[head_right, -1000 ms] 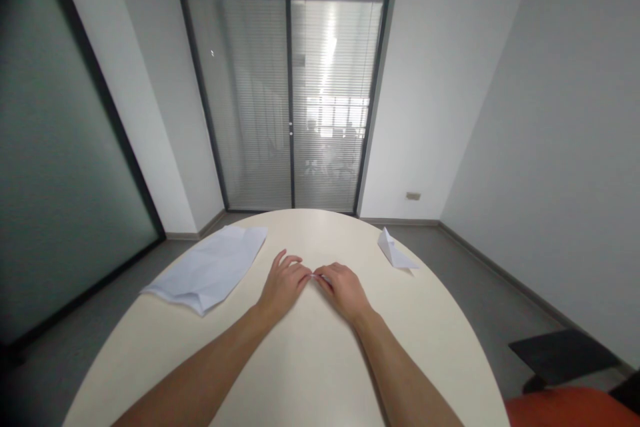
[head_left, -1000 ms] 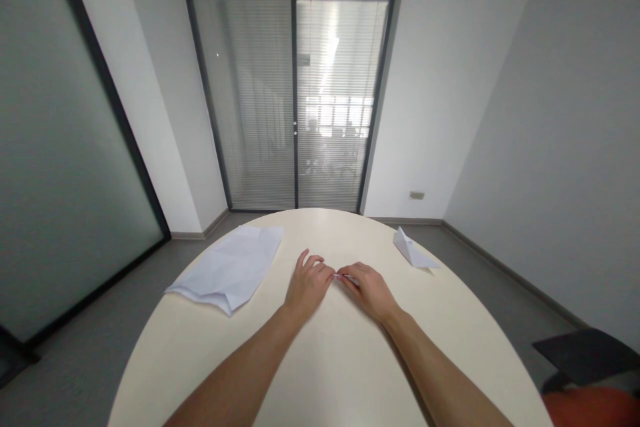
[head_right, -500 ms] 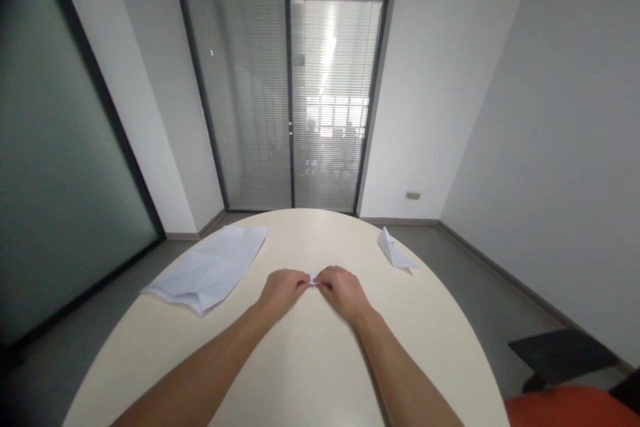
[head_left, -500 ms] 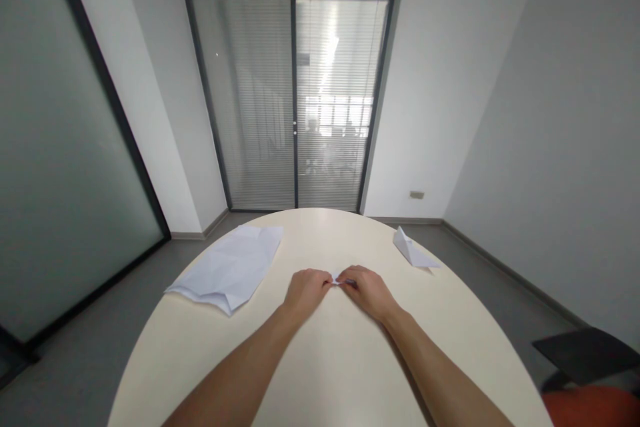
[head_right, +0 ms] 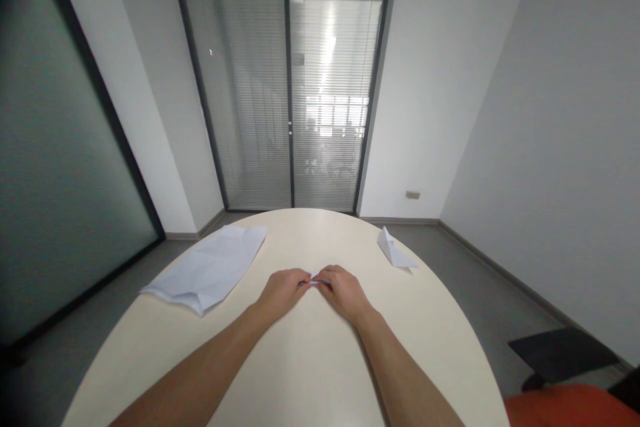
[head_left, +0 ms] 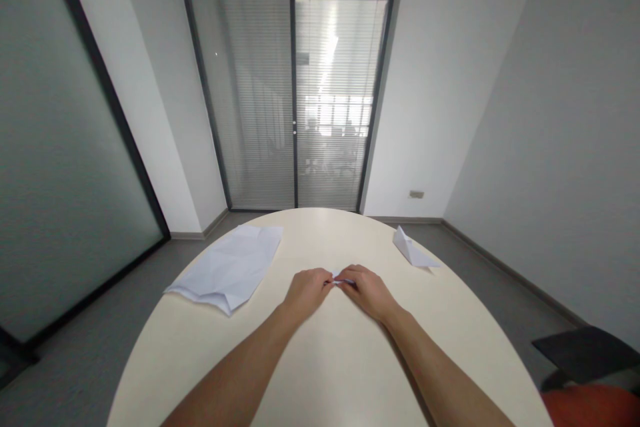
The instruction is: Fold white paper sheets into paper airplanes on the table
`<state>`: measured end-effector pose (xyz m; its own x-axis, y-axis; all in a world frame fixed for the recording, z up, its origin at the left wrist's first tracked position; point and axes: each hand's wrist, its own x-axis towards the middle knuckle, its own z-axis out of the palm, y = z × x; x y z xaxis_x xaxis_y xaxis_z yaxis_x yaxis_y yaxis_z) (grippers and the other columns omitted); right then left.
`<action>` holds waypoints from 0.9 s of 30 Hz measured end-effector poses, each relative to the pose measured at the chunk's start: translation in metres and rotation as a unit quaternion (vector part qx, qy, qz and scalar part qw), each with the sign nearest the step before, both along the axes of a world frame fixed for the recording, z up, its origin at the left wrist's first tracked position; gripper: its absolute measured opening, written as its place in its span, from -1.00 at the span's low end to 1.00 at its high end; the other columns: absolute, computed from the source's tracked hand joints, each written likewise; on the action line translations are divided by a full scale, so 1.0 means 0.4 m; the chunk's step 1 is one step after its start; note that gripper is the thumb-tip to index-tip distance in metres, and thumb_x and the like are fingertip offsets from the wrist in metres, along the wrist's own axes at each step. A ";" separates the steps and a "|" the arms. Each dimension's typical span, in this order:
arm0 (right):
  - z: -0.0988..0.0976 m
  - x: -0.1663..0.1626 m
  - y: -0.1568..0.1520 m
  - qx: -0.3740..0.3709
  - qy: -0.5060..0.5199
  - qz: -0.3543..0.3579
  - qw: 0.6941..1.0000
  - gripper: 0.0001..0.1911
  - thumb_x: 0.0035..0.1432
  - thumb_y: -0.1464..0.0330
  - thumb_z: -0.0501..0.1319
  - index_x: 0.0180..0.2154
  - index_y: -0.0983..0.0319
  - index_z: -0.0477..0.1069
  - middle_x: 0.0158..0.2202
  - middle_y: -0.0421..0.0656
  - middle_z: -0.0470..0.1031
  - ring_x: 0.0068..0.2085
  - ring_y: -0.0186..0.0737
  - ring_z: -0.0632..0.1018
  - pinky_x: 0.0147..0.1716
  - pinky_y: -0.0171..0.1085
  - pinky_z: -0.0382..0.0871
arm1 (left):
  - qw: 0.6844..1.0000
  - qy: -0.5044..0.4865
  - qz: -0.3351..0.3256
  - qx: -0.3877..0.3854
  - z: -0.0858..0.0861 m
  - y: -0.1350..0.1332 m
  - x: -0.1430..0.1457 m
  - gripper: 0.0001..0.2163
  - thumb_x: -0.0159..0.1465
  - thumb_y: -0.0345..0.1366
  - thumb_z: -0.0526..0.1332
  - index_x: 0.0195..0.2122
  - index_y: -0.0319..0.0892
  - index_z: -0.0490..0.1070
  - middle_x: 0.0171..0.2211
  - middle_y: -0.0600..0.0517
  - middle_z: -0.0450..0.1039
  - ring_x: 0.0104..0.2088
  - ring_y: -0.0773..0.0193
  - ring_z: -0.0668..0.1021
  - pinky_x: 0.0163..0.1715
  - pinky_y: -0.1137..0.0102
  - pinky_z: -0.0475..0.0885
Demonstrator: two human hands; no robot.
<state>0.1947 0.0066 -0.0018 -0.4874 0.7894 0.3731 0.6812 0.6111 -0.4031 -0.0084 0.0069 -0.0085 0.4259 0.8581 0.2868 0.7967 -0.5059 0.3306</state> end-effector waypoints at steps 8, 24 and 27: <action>0.009 -0.008 -0.005 0.002 -0.009 -0.003 1.000 -0.76 0.36 0.29 0.08 -0.16 0.13 0.53 -0.16 -0.14 0.59 -0.08 -0.16 0.51 -0.07 -0.24 0.35 | 0.999 -0.009 -0.005 0.044 -0.010 0.009 0.004 -0.85 0.37 -0.25 0.18 -0.21 -0.11 0.54 -0.20 0.02 0.55 -0.13 0.20 0.52 -0.11 0.39 0.37; -0.015 0.003 0.007 -0.010 -0.007 -0.030 0.999 -0.69 0.34 0.32 0.08 -0.01 0.14 0.53 0.04 -0.09 0.56 0.07 -0.12 0.51 0.09 -0.15 0.35 | 1.000 0.000 0.000 0.004 0.006 0.008 0.005 -0.79 0.41 -0.29 0.10 -0.12 -0.08 0.54 -0.15 0.02 0.55 -0.09 0.23 0.54 -0.08 0.39 0.39; -0.018 0.005 0.011 -0.016 -0.012 -0.034 0.999 -0.68 0.33 0.35 0.08 0.00 0.15 0.54 0.07 -0.08 0.55 0.09 -0.11 0.50 0.11 -0.12 0.34 | 1.000 -0.012 -0.006 0.000 0.008 0.005 0.004 -0.80 0.40 -0.31 0.10 -0.11 -0.09 0.53 -0.15 0.02 0.54 -0.11 0.24 0.55 -0.07 0.40 0.39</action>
<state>0.1968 0.0109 -0.0091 -0.4400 0.8325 0.3367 0.7309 0.5498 -0.4043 -0.0067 0.0090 -0.0053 0.4291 0.8528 0.2975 0.7821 -0.5156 0.3499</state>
